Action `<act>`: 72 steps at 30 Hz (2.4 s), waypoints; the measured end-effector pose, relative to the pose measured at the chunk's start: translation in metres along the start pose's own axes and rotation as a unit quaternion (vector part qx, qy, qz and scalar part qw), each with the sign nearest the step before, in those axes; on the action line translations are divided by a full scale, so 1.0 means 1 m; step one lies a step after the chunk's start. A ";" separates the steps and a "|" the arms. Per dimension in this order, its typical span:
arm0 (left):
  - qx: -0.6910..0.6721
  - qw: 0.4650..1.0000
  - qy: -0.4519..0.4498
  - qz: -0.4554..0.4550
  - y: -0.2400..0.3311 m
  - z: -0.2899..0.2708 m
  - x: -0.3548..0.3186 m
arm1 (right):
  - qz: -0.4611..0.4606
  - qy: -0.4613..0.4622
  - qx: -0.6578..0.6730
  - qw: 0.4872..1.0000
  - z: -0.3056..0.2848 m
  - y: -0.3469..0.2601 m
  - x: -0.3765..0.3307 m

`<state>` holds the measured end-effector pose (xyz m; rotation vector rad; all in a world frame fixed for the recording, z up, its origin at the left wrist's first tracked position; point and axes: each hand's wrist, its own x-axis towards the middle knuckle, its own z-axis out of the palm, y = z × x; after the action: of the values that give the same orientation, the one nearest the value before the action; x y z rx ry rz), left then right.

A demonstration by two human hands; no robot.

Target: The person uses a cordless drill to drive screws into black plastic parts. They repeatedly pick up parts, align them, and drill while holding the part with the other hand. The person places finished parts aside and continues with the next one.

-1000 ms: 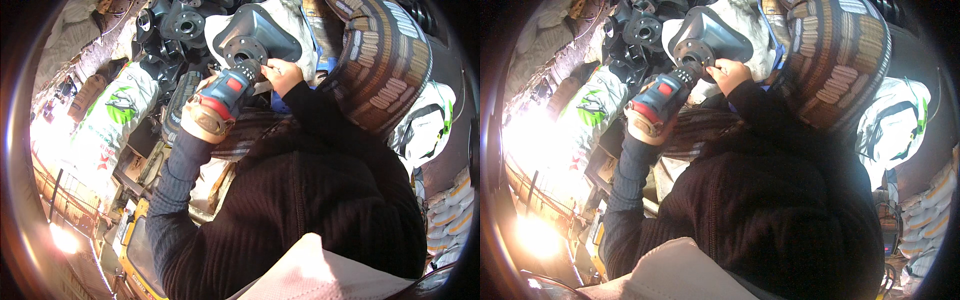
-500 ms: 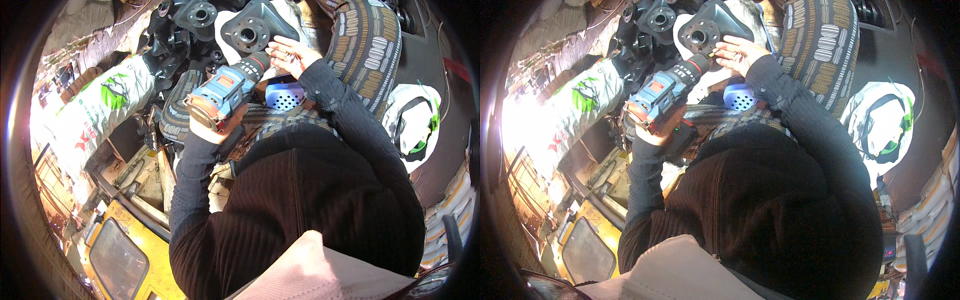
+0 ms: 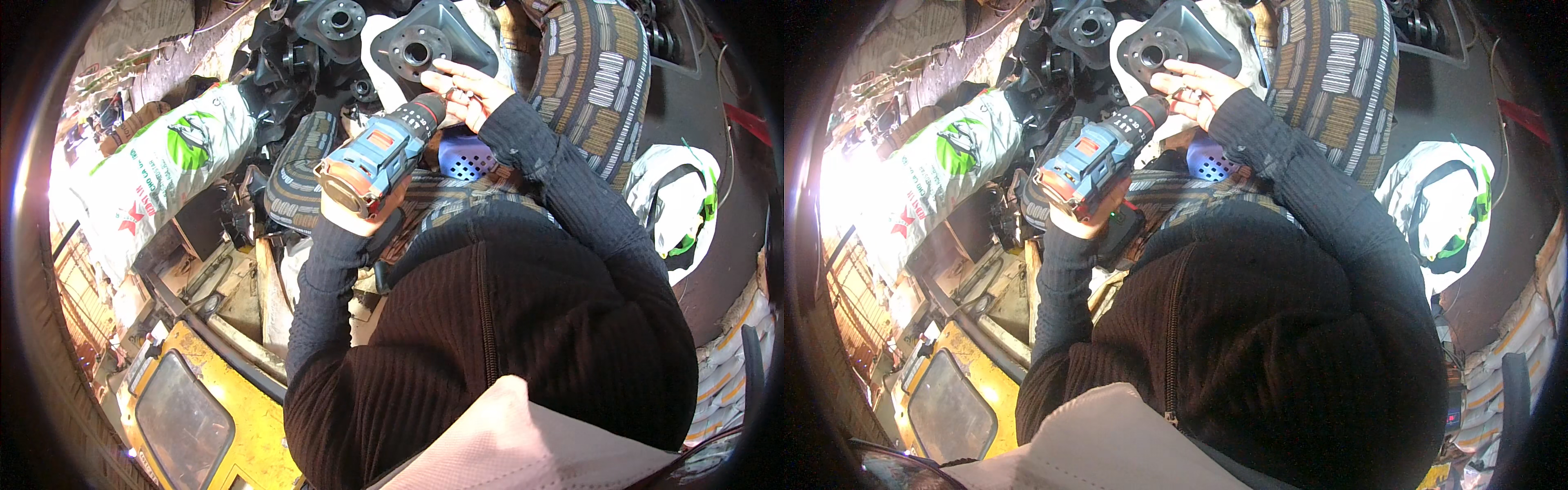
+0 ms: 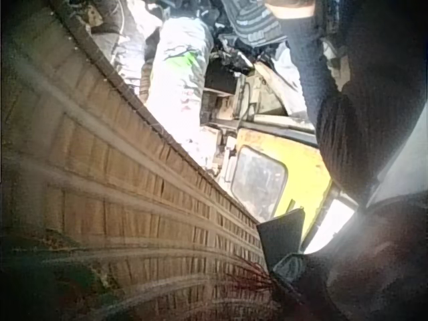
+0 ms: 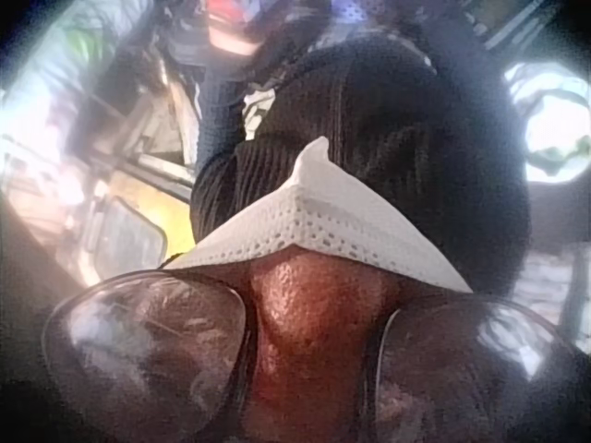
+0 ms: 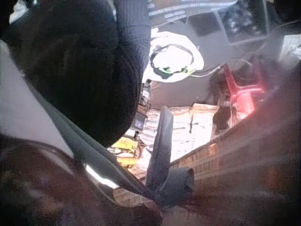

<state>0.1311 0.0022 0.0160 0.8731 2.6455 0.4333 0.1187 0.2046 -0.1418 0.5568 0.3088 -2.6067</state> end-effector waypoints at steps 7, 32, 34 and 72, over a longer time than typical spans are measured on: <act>0.061 0.998 -0.026 0.012 -0.006 0.001 0.004 | 0.019 0.025 -0.012 0.999 0.002 0.003 0.006; 0.012 0.989 -0.137 -0.049 -0.073 -0.011 0.054 | 0.001 0.267 -0.336 0.903 -0.022 0.021 0.043; 0.054 0.981 -0.174 -0.069 -0.070 -0.014 0.061 | -0.026 0.260 -0.342 0.903 -0.024 0.024 0.047; -0.285 0.945 -0.029 -0.161 -0.004 0.022 -0.137 | 0.019 0.154 -0.502 0.851 0.027 0.012 0.072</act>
<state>0.2418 -0.0811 0.0225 0.2610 2.3385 0.9933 0.0564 0.1585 -0.1504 0.5473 1.6000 -1.8984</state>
